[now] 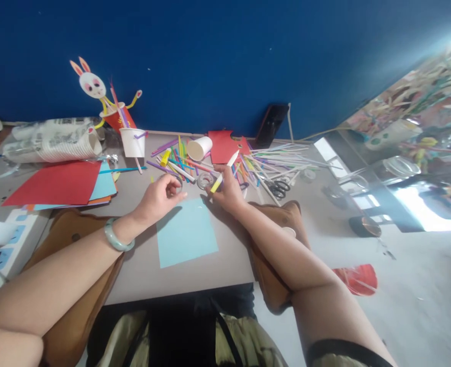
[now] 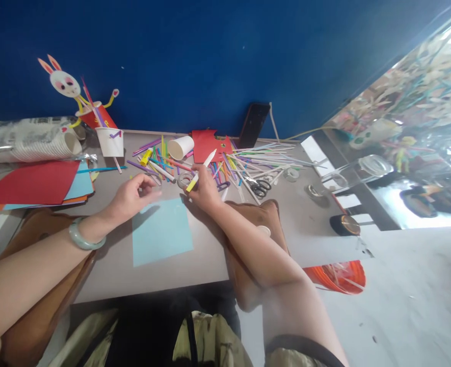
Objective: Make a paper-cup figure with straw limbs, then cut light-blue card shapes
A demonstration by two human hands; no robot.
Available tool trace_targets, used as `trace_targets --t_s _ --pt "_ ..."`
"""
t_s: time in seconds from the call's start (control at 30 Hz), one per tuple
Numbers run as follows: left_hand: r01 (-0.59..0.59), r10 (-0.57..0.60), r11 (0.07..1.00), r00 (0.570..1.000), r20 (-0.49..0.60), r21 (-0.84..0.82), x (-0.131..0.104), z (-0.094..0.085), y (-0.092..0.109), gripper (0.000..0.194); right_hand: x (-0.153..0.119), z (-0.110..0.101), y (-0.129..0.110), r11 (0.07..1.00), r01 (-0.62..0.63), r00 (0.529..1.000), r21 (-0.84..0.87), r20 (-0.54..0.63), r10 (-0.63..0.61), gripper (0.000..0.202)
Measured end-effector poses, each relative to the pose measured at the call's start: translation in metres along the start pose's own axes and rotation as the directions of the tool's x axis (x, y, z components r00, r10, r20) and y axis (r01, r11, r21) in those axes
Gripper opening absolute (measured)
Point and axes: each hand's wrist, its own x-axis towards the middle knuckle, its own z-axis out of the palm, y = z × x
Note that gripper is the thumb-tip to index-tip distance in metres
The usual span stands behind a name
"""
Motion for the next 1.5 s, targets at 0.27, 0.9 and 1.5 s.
trace_targets --t_s 0.27,0.9,1.5 --pt "-0.222 0.016 0.758 0.946 0.323 0.613 -0.013 0.005 0.006 0.074 0.002 -0.027 -0.027 0.917 -0.041 0.990 -0.397 0.110 0.092 0.061" --pt "-0.217 -0.027 0.799 0.919 0.394 0.561 -0.010 0.005 -0.001 0.058 0.000 -0.054 -0.035 0.797 0.072 0.853 -0.600 0.451 0.263 0.080" --pt "-0.297 0.065 0.803 0.905 0.420 0.517 -0.008 0.009 -0.010 0.070 0.004 0.006 -0.048 0.897 0.167 0.827 -0.409 0.554 0.098 0.013"
